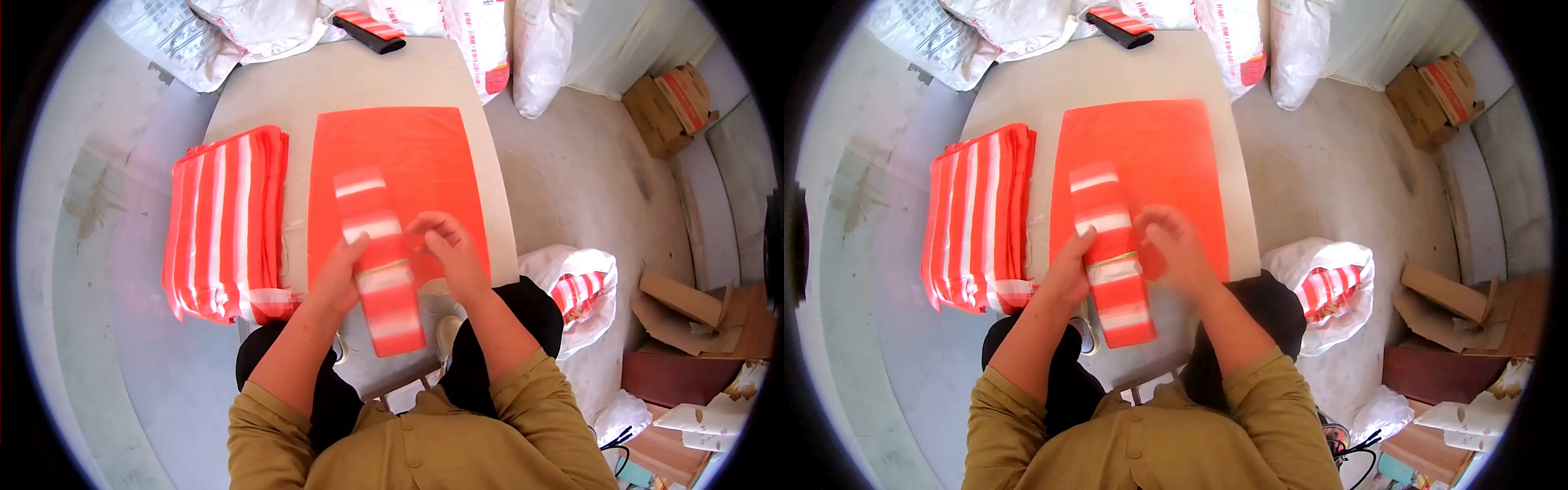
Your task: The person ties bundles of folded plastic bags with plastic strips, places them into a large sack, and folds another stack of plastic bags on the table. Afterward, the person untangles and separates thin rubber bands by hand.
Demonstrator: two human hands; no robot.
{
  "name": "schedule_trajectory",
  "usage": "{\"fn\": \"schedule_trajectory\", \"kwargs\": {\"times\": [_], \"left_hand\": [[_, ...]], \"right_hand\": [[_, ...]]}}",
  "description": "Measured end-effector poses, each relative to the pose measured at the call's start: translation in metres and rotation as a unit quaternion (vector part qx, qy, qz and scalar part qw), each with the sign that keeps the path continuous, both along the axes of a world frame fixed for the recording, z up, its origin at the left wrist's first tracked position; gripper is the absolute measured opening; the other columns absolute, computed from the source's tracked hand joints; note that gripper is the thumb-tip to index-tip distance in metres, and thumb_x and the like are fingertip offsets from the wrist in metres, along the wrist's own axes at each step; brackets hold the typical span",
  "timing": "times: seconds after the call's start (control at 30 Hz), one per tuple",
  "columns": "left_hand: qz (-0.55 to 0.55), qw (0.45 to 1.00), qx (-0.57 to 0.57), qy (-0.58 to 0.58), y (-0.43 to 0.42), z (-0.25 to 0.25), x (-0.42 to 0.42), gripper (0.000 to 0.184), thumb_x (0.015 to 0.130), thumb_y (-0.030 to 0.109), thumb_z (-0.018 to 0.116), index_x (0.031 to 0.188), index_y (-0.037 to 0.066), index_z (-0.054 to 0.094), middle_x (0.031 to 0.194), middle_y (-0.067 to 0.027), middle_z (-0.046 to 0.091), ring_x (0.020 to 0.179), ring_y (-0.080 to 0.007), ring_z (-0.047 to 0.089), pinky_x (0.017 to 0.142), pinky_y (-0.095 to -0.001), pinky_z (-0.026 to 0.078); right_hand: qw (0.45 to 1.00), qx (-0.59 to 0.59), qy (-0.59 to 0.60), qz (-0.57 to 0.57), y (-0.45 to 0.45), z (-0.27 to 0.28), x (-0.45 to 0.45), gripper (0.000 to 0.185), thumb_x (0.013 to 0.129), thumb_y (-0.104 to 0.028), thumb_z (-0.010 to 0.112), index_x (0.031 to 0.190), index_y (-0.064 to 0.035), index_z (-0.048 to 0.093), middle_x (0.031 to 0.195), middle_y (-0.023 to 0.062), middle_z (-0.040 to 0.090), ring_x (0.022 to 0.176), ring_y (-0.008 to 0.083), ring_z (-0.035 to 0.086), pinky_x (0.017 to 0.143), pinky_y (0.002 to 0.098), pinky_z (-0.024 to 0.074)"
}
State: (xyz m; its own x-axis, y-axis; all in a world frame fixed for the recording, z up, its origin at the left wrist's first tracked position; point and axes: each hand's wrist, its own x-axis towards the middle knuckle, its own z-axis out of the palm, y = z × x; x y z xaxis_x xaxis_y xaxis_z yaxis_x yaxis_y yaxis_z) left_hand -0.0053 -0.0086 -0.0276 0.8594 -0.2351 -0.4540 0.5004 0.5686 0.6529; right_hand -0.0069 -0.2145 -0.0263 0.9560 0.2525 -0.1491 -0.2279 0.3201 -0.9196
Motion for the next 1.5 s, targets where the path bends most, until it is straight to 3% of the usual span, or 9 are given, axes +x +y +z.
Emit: {"fn": "schedule_trajectory", "kwargs": {"times": [0.47, 0.63, 0.77, 0.93, 1.0, 1.17, 1.23, 1.3, 1.5], "left_hand": [[0.073, 0.991, 0.033, -0.108, -0.025, 0.019, 0.001, 0.037, 0.102, 0.019, 0.054, 0.136, 0.004, 0.045, 0.13, -0.0101, 0.057, 0.117, -0.0224, 0.058, 0.1, -0.0408, 0.049], [0.002, 0.984, -0.068, -0.166, -0.016, 0.006, 0.009, 0.053, 0.102, 0.037, 0.053, 0.142, 0.005, 0.041, 0.134, -0.0113, 0.056, 0.119, -0.0269, 0.057, 0.103, -0.0455, 0.047], [-0.102, 0.944, -0.123, -0.287, -0.019, 0.041, 0.007, 0.079, 0.094, 0.061, 0.052, 0.151, 0.011, 0.032, 0.146, -0.0149, 0.047, 0.137, -0.0324, 0.044, 0.114, -0.0485, 0.035], [-0.128, 0.936, 0.238, -0.226, -0.013, 0.007, 0.016, 0.07, 0.095, 0.047, 0.06, 0.149, 0.008, 0.037, 0.147, -0.0128, 0.046, 0.141, -0.0308, 0.039, 0.115, -0.0448, 0.031], [-0.183, 0.812, 0.452, -0.321, -0.007, -0.029, 0.021, 0.067, 0.091, 0.035, 0.066, 0.147, 0.006, 0.041, 0.147, -0.0152, 0.046, 0.14, -0.0325, 0.039, 0.115, -0.0452, 0.031], [-0.217, 0.486, 0.715, -0.453, -0.035, -0.039, -0.008, 0.069, 0.078, 0.019, 0.073, 0.141, 0.004, 0.048, 0.155, -0.0195, 0.034, 0.144, -0.0386, 0.03, 0.116, -0.0475, 0.029], [-0.22, 0.509, 0.711, -0.432, -0.038, -0.041, -0.008, 0.07, 0.076, 0.019, 0.074, 0.14, 0.005, 0.049, 0.157, -0.0191, 0.03, 0.145, -0.0384, 0.027, 0.116, -0.0481, 0.028], [-0.215, 0.518, 0.707, -0.431, -0.041, -0.037, -0.009, 0.069, 0.076, 0.019, 0.074, 0.139, 0.005, 0.049, 0.156, -0.0195, 0.031, 0.145, -0.0386, 0.028, 0.116, -0.0483, 0.029], [-0.202, 0.499, 0.72, -0.438, -0.044, -0.04, -0.006, 0.067, 0.075, 0.021, 0.071, 0.137, 0.005, 0.051, 0.154, -0.0198, 0.035, 0.143, -0.0402, 0.031, 0.116, -0.0485, 0.03]], "right_hand": [[0.969, -0.236, -0.035, 0.06, 0.003, 0.027, -0.038, 0.073, 0.089, -0.023, 0.071, 0.148, 0.0007, 0.034, 0.14, 0.0157, 0.052, 0.129, 0.0235, 0.051, 0.106, 0.0351, 0.0408], [0.959, -0.267, -0.09, 0.002, 0.01, -0.023, -0.04, 0.071, 0.086, -0.021, 0.073, 0.145, -0.0006, 0.039, 0.136, 0.0152, 0.056, 0.126, 0.022, 0.053, 0.103, 0.0342, 0.044], [0.989, -0.088, -0.122, 0.014, -0.044, 0.059, -0.061, 0.064, 0.088, -0.009, 0.069, 0.145, -0.0021, 0.04, 0.135, 0.0106, 0.056, 0.126, 0.0188, 0.052, 0.102, 0.0339, 0.0446], [0.955, -0.062, -0.198, -0.212, -0.163, 0.075, -0.096, 0.06, 0.087, 0.004, 0.063, 0.143, -0.0039, 0.043, 0.132, 0.0041, 0.056, 0.119, 0.0156, 0.054, 0.097, 0.0313, 0.0477], [0.933, -0.048, -0.132, -0.333, -0.218, 0.074, -0.118, 0.058, 0.086, 0.006, 0.062, 0.141, -0.0033, 0.046, 0.129, 0.0043, 0.057, 0.114, 0.013, 0.056, 0.092, 0.0292, 0.05], [0.857, 0.057, -0.082, -0.506, -0.318, -0.054, -0.135, 0.054, 0.088, -0.002, 0.061, 0.14, -0.0053, 0.046, 0.118, 0.0064, 0.061, 0.102, 0.0171, 0.061, 0.085, 0.0312, 0.053], [0.81, 0.101, 0.073, -0.573, -0.335, -0.147, -0.134, 0.054, 0.09, -0.007, 0.064, 0.14, -0.0086, 0.044, 0.119, 0.0065, 0.061, 0.101, 0.0208, 0.063, 0.082, 0.0349, 0.0566], [0.816, -0.18, 0.208, -0.508, -0.354, -0.28, -0.156, 0.061, 0.086, -0.012, 0.071, 0.14, -0.0097, 0.044, 0.116, 0.0072, 0.06, 0.093, 0.0211, 0.064, 0.073, 0.0329, 0.0577], [0.744, -0.268, 0.248, -0.56, -0.336, -0.334, -0.164, 0.083, 0.076, -0.017, 0.081, 0.146, -0.0077, 0.037, 0.105, 0.0093, 0.065, 0.073, 0.0191, 0.063, 0.061, 0.0299, 0.053]]}}
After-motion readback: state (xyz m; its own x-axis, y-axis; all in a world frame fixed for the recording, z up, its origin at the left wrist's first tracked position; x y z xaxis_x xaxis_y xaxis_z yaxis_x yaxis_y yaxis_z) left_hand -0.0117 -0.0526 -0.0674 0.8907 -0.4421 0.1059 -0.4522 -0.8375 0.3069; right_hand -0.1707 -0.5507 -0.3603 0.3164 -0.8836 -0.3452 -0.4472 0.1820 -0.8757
